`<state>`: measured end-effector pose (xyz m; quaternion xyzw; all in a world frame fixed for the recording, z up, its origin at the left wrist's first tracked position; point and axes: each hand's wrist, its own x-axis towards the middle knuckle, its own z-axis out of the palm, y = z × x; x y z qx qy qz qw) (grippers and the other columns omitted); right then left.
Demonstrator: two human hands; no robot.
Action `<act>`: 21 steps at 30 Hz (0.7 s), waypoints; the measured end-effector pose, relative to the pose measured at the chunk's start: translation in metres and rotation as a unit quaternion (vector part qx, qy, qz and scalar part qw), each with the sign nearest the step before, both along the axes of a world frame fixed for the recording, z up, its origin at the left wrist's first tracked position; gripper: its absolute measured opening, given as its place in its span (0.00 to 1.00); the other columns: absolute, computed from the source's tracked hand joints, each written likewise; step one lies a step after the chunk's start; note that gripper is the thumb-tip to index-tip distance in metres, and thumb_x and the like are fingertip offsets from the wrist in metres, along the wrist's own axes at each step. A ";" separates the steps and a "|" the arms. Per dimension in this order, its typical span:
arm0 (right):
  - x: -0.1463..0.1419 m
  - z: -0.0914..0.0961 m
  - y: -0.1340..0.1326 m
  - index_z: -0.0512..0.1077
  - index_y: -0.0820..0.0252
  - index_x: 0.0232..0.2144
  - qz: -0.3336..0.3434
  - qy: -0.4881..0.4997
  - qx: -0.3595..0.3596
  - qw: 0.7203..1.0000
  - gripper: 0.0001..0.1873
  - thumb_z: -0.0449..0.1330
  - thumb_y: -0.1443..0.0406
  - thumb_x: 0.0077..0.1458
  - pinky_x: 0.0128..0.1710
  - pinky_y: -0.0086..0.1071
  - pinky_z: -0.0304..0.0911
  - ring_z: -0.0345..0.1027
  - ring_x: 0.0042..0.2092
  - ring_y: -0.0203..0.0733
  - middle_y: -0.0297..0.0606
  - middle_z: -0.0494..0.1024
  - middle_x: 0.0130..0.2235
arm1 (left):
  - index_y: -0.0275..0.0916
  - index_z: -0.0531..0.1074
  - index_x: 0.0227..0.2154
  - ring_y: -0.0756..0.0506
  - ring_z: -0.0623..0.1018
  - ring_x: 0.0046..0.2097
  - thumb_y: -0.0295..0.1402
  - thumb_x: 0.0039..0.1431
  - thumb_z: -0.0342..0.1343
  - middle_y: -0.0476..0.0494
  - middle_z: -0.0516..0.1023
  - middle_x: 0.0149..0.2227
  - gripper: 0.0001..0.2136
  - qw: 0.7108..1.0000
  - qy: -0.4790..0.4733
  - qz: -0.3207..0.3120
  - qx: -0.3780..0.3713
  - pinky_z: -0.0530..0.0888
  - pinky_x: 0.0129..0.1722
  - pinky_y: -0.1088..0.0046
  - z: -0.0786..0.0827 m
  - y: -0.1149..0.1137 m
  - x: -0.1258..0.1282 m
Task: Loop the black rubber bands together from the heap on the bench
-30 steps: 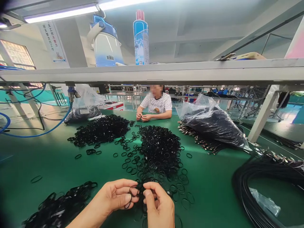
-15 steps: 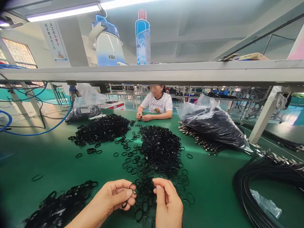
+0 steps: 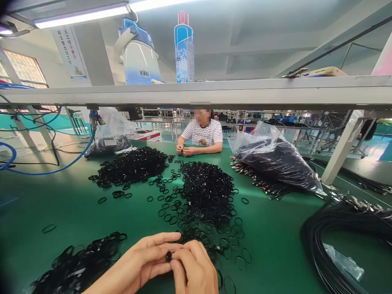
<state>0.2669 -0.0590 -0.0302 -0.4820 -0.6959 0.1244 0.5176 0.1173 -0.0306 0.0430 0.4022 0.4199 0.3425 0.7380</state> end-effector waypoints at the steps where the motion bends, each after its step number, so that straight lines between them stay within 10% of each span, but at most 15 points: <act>1: 0.001 0.003 0.000 0.70 0.54 0.30 0.001 0.022 -0.025 0.999 0.09 0.51 0.66 0.58 0.30 0.26 0.58 0.65 0.33 0.36 0.32 0.70 0.32 | 0.33 0.71 0.44 0.39 0.74 0.49 0.30 0.51 0.57 0.36 0.76 0.45 0.16 0.999 0.031 -0.003 0.024 0.71 0.49 0.63 -0.001 0.002 0.000; 8: 0.007 0.017 0.001 0.70 0.55 0.28 0.011 0.095 -0.089 0.991 0.11 0.51 0.62 0.59 0.27 0.24 0.56 0.64 0.30 0.33 0.30 0.71 0.31 | 0.40 0.77 0.29 0.45 0.72 0.39 0.33 0.51 0.55 0.46 0.75 0.36 0.06 0.907 0.261 -0.074 0.323 0.68 0.37 0.73 -0.001 0.010 -0.001; 21: 0.006 0.019 -0.001 0.72 0.53 0.29 -0.011 0.108 -0.084 0.990 0.07 0.54 0.62 0.56 0.26 0.22 0.56 0.64 0.28 0.32 0.29 0.72 0.31 | 0.37 0.69 0.23 0.50 0.64 0.30 0.34 0.46 0.58 0.53 0.66 0.24 0.06 0.949 0.210 -0.072 0.222 0.60 0.30 0.76 -0.004 0.007 0.003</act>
